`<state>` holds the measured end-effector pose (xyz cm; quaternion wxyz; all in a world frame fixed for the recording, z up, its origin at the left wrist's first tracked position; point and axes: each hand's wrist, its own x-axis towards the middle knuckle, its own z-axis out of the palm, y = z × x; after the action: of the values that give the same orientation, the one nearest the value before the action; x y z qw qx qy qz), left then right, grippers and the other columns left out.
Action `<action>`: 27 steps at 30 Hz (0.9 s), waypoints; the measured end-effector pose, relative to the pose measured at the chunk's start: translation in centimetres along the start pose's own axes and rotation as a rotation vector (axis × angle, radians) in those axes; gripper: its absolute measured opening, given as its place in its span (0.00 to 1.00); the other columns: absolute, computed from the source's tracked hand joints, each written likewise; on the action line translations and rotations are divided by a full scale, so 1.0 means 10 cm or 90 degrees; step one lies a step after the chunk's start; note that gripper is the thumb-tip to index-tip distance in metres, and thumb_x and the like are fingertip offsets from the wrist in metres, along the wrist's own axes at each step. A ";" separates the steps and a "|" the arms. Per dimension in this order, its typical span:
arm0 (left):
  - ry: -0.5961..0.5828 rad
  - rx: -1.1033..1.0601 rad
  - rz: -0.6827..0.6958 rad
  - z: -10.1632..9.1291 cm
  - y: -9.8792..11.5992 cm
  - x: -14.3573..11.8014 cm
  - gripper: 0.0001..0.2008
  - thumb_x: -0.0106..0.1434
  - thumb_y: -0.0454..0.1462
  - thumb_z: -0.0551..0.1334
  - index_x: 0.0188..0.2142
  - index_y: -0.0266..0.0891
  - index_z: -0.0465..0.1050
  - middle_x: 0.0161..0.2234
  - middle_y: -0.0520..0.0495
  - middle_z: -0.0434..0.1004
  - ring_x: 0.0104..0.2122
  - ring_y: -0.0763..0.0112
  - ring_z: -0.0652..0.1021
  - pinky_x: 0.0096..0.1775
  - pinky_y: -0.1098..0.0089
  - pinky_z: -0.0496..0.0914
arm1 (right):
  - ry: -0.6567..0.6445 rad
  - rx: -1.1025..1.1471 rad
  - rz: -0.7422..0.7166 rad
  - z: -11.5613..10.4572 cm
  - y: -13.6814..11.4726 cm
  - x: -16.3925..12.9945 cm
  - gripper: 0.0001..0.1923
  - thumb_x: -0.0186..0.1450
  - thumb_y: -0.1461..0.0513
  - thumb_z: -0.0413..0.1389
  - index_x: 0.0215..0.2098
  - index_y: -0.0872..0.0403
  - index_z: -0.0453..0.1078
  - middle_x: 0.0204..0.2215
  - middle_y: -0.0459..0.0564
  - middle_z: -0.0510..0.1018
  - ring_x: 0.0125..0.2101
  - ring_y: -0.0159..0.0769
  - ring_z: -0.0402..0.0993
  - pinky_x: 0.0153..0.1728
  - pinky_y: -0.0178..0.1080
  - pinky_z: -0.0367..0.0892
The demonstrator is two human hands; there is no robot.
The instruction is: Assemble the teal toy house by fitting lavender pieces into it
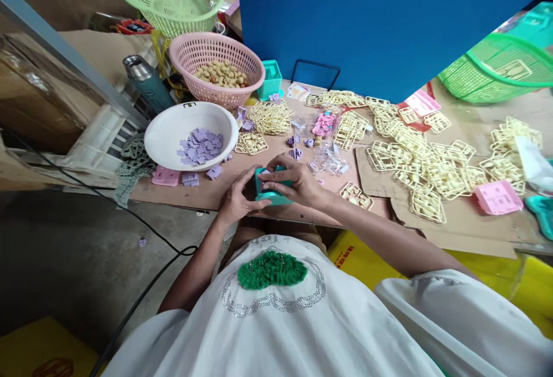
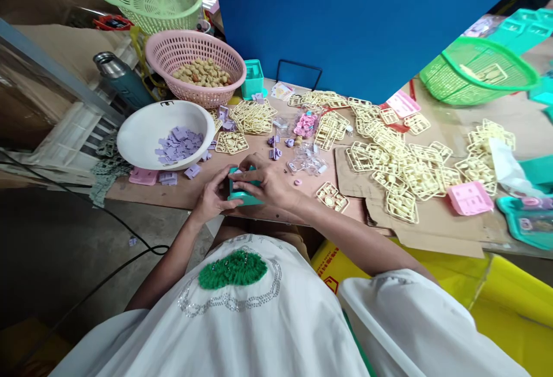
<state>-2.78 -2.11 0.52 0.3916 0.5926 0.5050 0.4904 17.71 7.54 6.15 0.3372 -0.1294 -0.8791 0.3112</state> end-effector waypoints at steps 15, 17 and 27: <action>0.026 0.019 -0.001 0.01 -0.09 -0.03 0.50 0.49 0.52 0.80 0.68 0.42 0.68 0.67 0.36 0.72 0.68 0.46 0.72 0.69 0.52 0.66 | -0.191 -0.059 -0.087 -0.26 0.02 0.35 0.17 0.77 0.56 0.55 0.45 0.54 0.85 0.41 0.59 0.78 0.43 0.43 0.74 0.44 0.45 0.72; 0.021 0.015 -0.004 0.00 -0.08 -0.03 0.50 0.50 0.52 0.80 0.69 0.42 0.68 0.68 0.36 0.72 0.68 0.46 0.72 0.69 0.52 0.66 | -0.164 -0.072 -0.082 -0.22 0.01 0.33 0.17 0.77 0.56 0.55 0.44 0.54 0.85 0.41 0.60 0.78 0.42 0.43 0.74 0.43 0.44 0.72; 0.007 -0.003 -0.024 0.01 0.01 -0.03 0.48 0.51 0.51 0.80 0.68 0.44 0.68 0.66 0.37 0.73 0.67 0.46 0.72 0.69 0.52 0.66 | -0.141 -0.054 0.011 -0.18 -0.16 0.16 0.16 0.76 0.56 0.56 0.54 0.54 0.82 0.45 0.61 0.79 0.43 0.42 0.78 0.43 0.44 0.76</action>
<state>-2.68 -2.41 0.59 0.3991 0.5793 0.5170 0.4878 17.71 7.86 9.06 0.2293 -0.1161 -0.9222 0.2890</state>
